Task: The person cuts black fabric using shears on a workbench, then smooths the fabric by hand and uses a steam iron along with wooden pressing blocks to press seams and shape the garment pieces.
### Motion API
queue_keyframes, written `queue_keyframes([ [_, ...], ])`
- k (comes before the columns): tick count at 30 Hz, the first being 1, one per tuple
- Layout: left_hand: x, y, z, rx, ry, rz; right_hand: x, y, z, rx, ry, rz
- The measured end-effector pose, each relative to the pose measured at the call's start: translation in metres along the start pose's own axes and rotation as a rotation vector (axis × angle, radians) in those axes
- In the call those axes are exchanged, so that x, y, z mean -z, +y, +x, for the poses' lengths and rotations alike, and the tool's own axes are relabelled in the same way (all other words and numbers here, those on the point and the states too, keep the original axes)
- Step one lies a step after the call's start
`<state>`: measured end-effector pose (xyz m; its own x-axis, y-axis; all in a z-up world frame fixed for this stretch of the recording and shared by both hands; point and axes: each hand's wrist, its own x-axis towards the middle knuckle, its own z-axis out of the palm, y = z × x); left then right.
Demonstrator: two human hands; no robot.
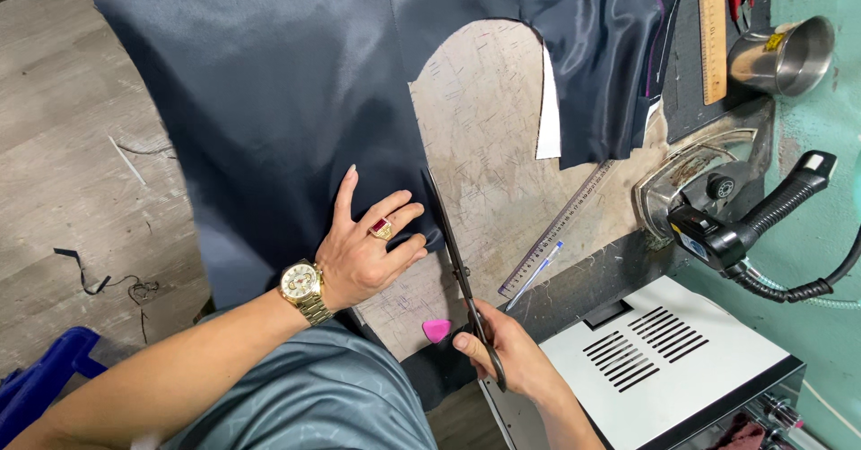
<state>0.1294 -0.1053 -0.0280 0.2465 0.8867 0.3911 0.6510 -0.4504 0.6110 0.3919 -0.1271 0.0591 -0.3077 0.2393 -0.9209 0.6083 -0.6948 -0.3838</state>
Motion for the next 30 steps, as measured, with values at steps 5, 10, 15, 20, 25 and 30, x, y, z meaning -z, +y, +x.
queue_keyframes([
  [5,0.000,-0.001,0.000,-0.005,-0.002,0.011,-0.001,-0.004,0.000,-0.006,-0.008,0.018],
  [10,-0.001,-0.001,-0.001,0.003,-0.021,-0.001,0.000,-0.001,0.000,0.065,-0.021,0.049],
  [15,0.000,-0.001,0.000,-0.004,0.000,0.004,0.005,0.001,-0.002,0.035,-0.038,0.040],
  [20,0.001,-0.001,-0.001,0.000,-0.010,-0.016,0.010,-0.002,0.003,0.064,-0.053,-0.023],
  [25,0.001,-0.002,-0.002,-0.006,0.003,-0.032,0.004,-0.017,0.010,0.061,-0.006,-0.033],
  [30,0.001,-0.002,-0.002,-0.007,0.005,-0.040,0.000,-0.022,0.014,0.080,0.012,-0.030],
])
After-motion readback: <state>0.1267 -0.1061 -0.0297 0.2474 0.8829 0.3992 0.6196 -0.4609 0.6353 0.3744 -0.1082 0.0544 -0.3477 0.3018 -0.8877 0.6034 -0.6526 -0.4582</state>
